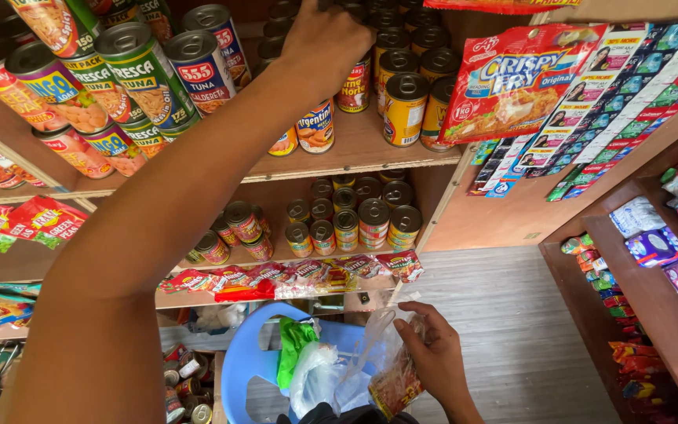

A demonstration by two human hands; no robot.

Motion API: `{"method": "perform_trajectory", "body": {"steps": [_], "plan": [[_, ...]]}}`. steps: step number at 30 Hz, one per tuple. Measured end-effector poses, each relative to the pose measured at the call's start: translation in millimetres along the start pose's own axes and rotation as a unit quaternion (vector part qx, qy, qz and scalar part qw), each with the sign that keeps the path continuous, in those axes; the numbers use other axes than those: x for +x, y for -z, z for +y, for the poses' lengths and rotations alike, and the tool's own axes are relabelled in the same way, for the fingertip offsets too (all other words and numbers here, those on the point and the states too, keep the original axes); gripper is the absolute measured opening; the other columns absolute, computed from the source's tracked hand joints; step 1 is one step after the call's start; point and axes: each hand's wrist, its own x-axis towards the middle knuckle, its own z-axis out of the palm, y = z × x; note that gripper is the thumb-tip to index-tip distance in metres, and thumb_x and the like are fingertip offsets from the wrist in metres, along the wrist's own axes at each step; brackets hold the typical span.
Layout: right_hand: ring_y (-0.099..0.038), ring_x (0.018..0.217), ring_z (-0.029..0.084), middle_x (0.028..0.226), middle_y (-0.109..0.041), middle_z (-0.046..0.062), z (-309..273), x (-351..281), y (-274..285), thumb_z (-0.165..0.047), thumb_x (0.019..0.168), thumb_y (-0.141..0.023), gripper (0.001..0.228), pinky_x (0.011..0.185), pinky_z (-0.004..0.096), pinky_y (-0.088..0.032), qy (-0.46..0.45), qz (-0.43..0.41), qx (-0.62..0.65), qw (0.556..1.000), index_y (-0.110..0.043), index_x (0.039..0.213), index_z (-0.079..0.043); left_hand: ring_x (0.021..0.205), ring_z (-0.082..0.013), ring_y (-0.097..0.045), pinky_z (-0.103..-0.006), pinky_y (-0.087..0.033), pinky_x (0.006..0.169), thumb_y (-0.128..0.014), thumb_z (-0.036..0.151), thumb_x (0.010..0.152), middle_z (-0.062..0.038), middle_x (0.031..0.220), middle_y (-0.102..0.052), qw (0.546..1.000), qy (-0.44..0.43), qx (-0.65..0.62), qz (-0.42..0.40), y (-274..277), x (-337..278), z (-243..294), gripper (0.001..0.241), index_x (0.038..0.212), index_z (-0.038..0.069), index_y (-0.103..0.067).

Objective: Stocking and organizing various canned goods on a grocery store shelf.

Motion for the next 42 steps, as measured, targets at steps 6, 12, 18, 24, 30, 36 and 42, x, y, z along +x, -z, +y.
{"method": "perform_trajectory", "body": {"steps": [6, 12, 18, 24, 30, 36, 42], "plan": [[-0.040, 0.058, 0.005, 0.066, -0.052, -0.003, -7, 0, -2, -0.009, 0.090, -0.073, 0.027, 0.049, 0.025, -0.032, -0.010, -0.005, -0.006, 1.000, -0.071, 0.117, -0.006, 0.100, -0.0316, -0.068, -0.0523, -0.041, 0.092, -0.080, 0.001, 0.063, -0.013, 0.093, -0.074, 1.000, 0.016, 0.002, 0.003, -7, 4, 2, 0.030, 0.092, 0.011, -0.077], [-0.043, 0.059, 0.002, 0.069, -0.056, -0.005, -4, 3, 1, -0.007, 0.091, -0.071, 0.027, 0.048, 0.024, -0.034, 0.002, -0.009, 0.017, 1.000, -0.069, 0.117, -0.004, 0.106, -0.0386, -0.065, -0.0562, -0.045, 0.085, -0.090, 0.023, 0.059, -0.018, 0.099, -0.072, 0.993, 0.042, -0.074, 0.087, 43, -27, 23, 0.049, 0.102, 0.005, -0.074], [-0.042, 0.057, 0.002, 0.066, -0.051, -0.006, -12, 8, 4, -0.005, 0.092, -0.071, 0.023, 0.048, 0.022, -0.033, 0.008, 0.038, 0.018, 0.999, -0.070, 0.115, -0.003, 0.113, -0.0412, -0.054, -0.0523, -0.044, 0.094, -0.088, 0.031, 0.091, -0.018, 0.119, -0.055, 0.921, 0.048, -0.345, 0.171, 103, -150, 140, 0.048, 0.116, 0.004, -0.058], [-0.047, 0.063, 0.000, 0.072, -0.057, -0.007, -21, 21, -19, -0.005, 0.094, -0.070, 0.020, 0.052, 0.019, -0.037, 0.023, 0.025, 0.041, 0.999, -0.068, 0.115, -0.003, 0.120, -0.0295, -0.056, -0.0433, -0.051, 0.093, -0.086, 0.032, 0.080, -0.014, 0.131, -0.054, 0.662, 0.219, -0.712, -0.083, 26, -283, 260, 0.073, 0.134, 0.004, -0.047], [-0.042, 0.061, 0.000, 0.072, -0.055, -0.007, -26, 15, -75, -0.008, 0.096, -0.069, 0.019, 0.051, 0.020, -0.032, 0.008, -0.023, 0.013, 1.000, -0.068, 0.114, -0.004, 0.113, -0.0171, -0.065, -0.0324, -0.054, 0.093, -0.070, 0.011, 0.091, -0.009, 0.123, -0.063, 0.275, 0.373, -0.882, -0.085, 14, -341, 278, 0.064, 0.146, 0.012, -0.037], [-0.042, 0.066, 0.002, 0.075, -0.054, -0.005, -5, 1, -126, -0.011, 0.100, -0.068, 0.015, 0.055, 0.021, -0.033, 0.015, -0.007, 0.000, 1.000, -0.067, 0.114, -0.003, 0.106, -0.0142, -0.063, -0.0290, -0.053, 0.094, -0.062, 0.004, 0.096, -0.005, 0.118, -0.063, 0.249, 0.492, -0.831, 0.073, 1, -382, 286, 0.042, 0.137, 0.006, -0.051], [-0.063, 0.090, 0.013, 0.095, -0.060, 0.004, 42, -25, -127, -0.020, 0.105, -0.057, 0.021, 0.080, 0.036, -0.057, -0.023, 0.079, 0.185, 0.979, -0.062, 0.119, -0.004, 0.085, -0.0122, -0.060, -0.0287, -0.050, 0.073, -0.064, 0.006, 0.100, -0.004, 0.102, -0.062, 0.084, 0.545, -0.817, 0.170, 4, -403, 265, 0.022, 0.120, 0.007, -0.056]]}}
